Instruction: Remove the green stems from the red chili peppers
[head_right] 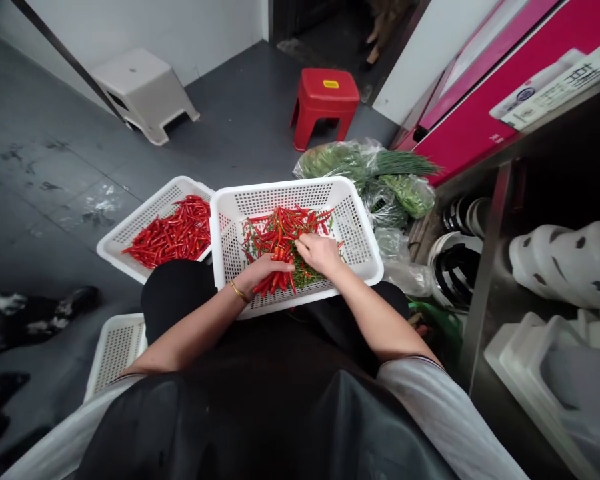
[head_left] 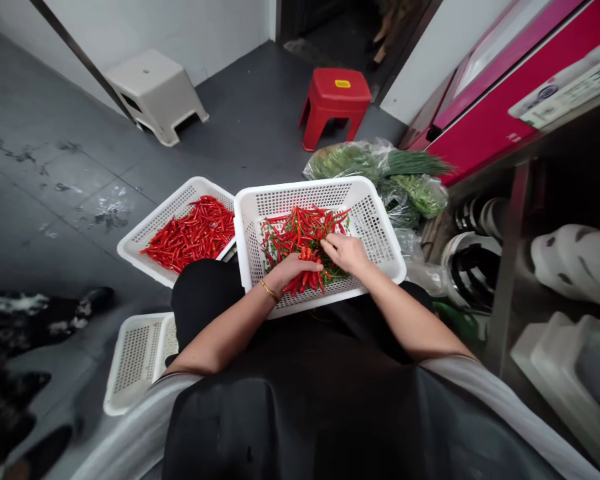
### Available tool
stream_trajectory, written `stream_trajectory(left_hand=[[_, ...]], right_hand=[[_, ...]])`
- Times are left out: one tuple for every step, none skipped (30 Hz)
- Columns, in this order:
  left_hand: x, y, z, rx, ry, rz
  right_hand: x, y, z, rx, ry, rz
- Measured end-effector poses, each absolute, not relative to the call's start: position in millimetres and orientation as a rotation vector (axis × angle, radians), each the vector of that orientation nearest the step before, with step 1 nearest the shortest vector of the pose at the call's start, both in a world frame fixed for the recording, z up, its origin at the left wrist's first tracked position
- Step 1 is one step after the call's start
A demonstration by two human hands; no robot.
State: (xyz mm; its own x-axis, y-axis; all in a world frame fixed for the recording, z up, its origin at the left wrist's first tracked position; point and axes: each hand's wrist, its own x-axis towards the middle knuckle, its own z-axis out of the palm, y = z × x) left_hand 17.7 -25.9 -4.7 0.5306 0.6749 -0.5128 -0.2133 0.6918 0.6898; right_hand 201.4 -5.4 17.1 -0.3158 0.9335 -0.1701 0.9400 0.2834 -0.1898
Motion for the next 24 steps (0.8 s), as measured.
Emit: stream_trajectory(left_hand=[[16.8,-24.4,-4.2,0.57,0.866,0.597],[15.6,-22.5,-3.7,0.539,0.88,0.627],[14.2,-20.1,-3.4,0.517,0.894,0.653],[12.7,-17.5,-3.4,0.505,0.903,0.67],[11.3,-15.0,-3.8,0.499,0.907,0.679],[10.0,-12.6,-4.6,0.494,0.912,0.685],[9.0,-10.5,-5.9,0.484,0.923,0.689],[8.2,-8.6,-7.8,0.463,0.942,0.698],[7.8,-6.9,-10.3,0.434,0.967,0.717],[7.6,-5.6,-13.1,0.4,0.99,0.744],[7.7,-4.5,-16.0,0.364,1.006,0.775],[8.2,-3.8,-18.7,0.333,1.015,0.799],[9.0,-3.6,-20.8,0.315,1.016,0.802],[10.2,-4.0,-22.1,0.312,1.01,0.788],[11.8,-5.0,-22.3,0.325,0.996,0.766],[13.7,-6.5,-21.3,0.351,0.977,0.752],[15.8,-8.6,-19.3,0.394,0.957,0.766],[18.0,-11.1,-16.5,0.459,0.937,0.807],[20.1,-13.6,-13.3,0.542,0.921,0.866],[21.9,-15.8,-10.3,0.635,0.91,0.926],[23.2,-17.5,-7.9,0.716,0.908,0.973],[23.8,-18.4,-6.5,0.763,0.914,1.003],[23.5,-18.2,-6.3,0.761,0.927,1.016],[22.4,-17.0,-7.2,0.707,0.948,1.025]], right_hand=[[202.6,6.5,14.3,1.786,2.371,-0.365],[202.2,19.8,9.9,1.745,2.272,-0.346],[200.1,33.4,4.1,1.709,2.216,-0.324],[196.2,46.7,-2.7,1.697,2.202,-0.292],[191.4,58.8,-9.8,1.696,2.205,-0.258],[186.4,69.2,-16.2,1.701,2.212,-0.23],[182.3,77.4,-21.4,1.7,2.211,-0.216],[180.0,83.0,-24.7,1.697,2.208,-0.211],[180.0,85.4,-25.8,1.697,2.21,-0.215],[182.5,84.5,-24.8,1.703,2.226,-0.224],[187.1,80.0,-21.7,1.708,2.263,-0.239],[193.1,72.1,-17.1,1.704,2.319,-0.265],[199.4,61.2,-11.4,1.679,2.389,-0.304],[205.1,48.1,-5.2,1.632,2.462,-0.355],[209.2,34.1,0.8,1.569,2.533,-0.413],[211.5,20.3,6.0,1.502,2.584,-0.47],[211.7,8.4,10.1,1.455,2.605,-0.525],[210.2,-0.5,12.9,1.43,2.586,-0.577],[207.3,-5.5,14.4,1.426,2.524,-0.627],[203.5,-5.8,14.8,1.433,2.424,-0.67],[199.1,-1.7,14.2,1.448,2.301,-0.694],[194.2,6.5,12.8,1.472,2.182,-0.692],[188.6,18.1,10.6,1.511,2.095,-0.666],[182.2,32.0,7.5,1.572,2.055,-0.625]])
